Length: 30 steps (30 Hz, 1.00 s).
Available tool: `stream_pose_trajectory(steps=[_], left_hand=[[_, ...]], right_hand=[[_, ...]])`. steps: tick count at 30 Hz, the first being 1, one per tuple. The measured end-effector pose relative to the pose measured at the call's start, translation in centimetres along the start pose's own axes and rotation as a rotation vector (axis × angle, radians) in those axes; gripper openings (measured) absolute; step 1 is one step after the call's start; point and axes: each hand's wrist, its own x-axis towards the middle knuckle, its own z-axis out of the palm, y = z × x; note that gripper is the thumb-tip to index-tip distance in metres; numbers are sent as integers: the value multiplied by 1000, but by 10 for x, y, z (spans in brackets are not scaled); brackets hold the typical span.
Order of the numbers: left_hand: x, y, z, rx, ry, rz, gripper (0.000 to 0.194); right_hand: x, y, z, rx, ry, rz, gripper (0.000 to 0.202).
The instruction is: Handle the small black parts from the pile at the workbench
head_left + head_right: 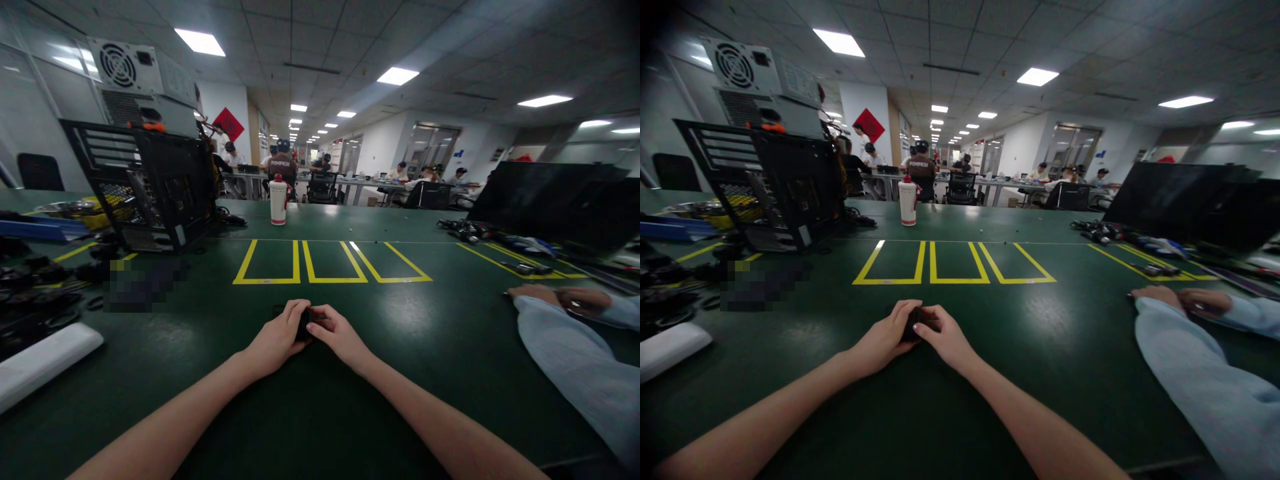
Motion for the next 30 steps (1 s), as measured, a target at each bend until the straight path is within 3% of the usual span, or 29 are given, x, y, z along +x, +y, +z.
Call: stream_pose_trajectory(steps=[5, 8, 11, 15, 21, 26, 30], left_hand=[[0, 0, 1, 18, 5, 2, 69], [0, 0, 2, 5, 20, 19, 66], [1, -1, 2, 0, 28, 26, 64], [1, 0, 0, -1, -2, 4, 66], [-1, 1, 1, -6, 4, 5, 66], [-1, 1, 2, 10, 20, 16, 64], [0, 3, 2, 38, 28, -4, 62]], right_hand=[[-4, -2, 1, -16, -15, -107, 29], [-1, 0, 2, -20, 37, -119, 17], [3, 2, 2, -29, 68, -98, 18], [0, 1, 1, -7, -5, -33, 29], [-6, -2, -1, 42, -86, -49, 32], [1, 1, 0, 45, 18, -64, 19], [4, 3, 1, 1, 29, -63, 28]])
